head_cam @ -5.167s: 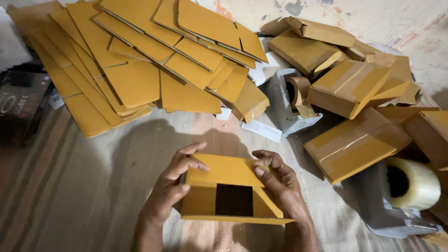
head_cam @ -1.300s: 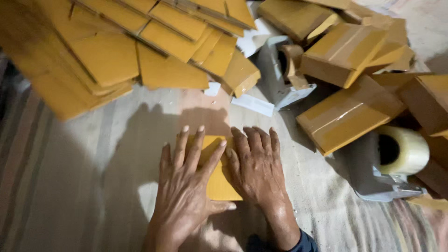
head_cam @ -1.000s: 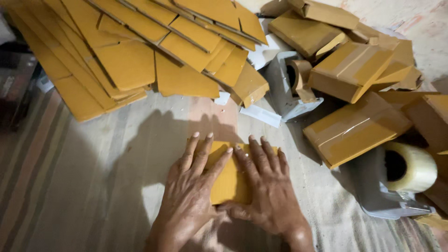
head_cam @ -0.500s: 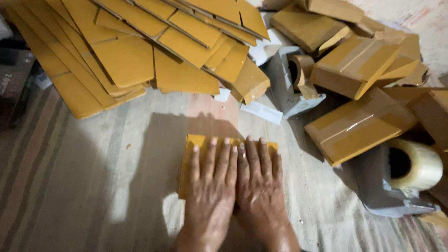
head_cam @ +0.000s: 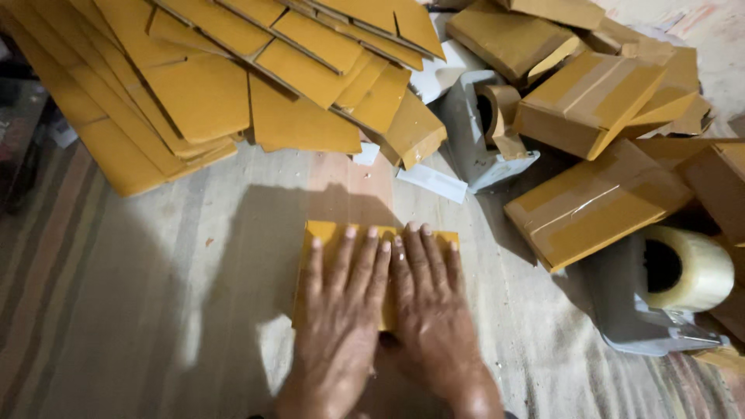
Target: The person picks flat yellow cardboard box blanks one at a time from a pile, folds up the sides and flaps to form small boxes, presses the folds flat with both hands, and sets the finished boxes on the pile of completed boxes beside them.
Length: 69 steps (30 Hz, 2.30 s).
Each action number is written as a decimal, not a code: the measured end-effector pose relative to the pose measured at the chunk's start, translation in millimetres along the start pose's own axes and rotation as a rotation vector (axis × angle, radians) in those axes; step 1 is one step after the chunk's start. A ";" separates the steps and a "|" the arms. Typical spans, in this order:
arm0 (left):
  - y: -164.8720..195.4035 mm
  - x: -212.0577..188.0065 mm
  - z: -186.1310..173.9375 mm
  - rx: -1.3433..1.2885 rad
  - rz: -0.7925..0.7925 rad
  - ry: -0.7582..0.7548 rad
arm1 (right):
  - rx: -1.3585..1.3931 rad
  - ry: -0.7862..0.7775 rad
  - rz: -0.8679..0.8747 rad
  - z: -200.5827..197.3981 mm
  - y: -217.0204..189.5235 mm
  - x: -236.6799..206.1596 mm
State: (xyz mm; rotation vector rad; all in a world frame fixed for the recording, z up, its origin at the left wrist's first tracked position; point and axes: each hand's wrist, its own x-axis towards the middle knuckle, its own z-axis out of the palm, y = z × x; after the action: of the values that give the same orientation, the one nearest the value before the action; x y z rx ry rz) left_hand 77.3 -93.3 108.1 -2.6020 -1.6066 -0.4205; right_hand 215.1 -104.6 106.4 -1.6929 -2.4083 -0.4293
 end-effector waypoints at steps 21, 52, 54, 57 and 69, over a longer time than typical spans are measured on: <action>-18.6 -0.5 7.5 -0.129 -0.094 0.041 | 0.262 -0.023 0.114 21.0 3.3 25.9; -36.8 38.7 0.4 -0.014 -0.357 -0.217 | 0.250 -0.007 0.370 6.7 32.2 23.6; -23.9 36.7 3.1 0.022 -0.273 -0.094 | 0.186 0.042 0.312 10.2 24.4 23.9; -3.4 30.9 13.3 -0.027 -0.123 0.049 | 0.197 0.085 0.236 12.4 16.4 23.3; -16.6 38.4 -4.2 0.040 -0.241 -0.075 | 0.313 0.069 0.286 9.9 20.9 20.1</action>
State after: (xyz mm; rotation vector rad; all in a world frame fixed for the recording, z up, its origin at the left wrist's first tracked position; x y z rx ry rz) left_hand 78.0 -53.1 120.4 -2.4307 -1.9404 -0.3011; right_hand 228.2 -76.9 105.9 -1.8020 -2.0136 -0.0635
